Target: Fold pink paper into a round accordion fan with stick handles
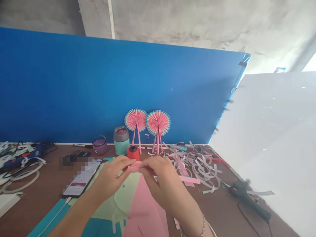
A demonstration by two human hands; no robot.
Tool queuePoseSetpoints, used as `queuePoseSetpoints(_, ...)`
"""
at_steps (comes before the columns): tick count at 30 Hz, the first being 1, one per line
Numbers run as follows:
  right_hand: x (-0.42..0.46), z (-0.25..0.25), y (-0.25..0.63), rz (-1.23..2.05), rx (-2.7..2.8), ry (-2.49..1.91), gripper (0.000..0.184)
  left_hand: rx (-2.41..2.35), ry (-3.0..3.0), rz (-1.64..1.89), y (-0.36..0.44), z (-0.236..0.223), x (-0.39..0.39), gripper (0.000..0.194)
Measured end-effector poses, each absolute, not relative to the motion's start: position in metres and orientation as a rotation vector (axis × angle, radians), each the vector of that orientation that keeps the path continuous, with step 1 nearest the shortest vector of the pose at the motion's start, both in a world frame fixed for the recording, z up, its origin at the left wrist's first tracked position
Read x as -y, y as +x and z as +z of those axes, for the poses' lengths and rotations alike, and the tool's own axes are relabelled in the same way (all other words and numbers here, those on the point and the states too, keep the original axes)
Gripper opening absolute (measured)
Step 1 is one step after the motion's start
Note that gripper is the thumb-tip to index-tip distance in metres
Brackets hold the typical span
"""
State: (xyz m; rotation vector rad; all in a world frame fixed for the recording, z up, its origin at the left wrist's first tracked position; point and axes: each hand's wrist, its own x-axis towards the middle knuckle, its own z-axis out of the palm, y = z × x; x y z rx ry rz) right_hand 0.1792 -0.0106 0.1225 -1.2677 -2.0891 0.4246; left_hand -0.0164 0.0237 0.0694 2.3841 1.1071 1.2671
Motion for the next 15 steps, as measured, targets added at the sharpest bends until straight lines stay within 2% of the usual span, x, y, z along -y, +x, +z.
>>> queuePoseSetpoints(4,-0.005,0.116,0.182,0.435,2.127,-1.308,0.017,-1.095,2.346,1.21,-0.013,0.071,-0.02,0.026)
queuePoseSetpoints(11,-0.012,0.122,0.182,0.729,2.045,-1.317,0.016,-1.079,2.233,1.207,-0.013,0.075,-0.02,0.023)
queuePoseSetpoints(15,-0.012,0.122,0.181,0.782,2.029,-1.306,0.017,-1.082,2.21,1.215,-0.013,0.075,-0.02,0.024)
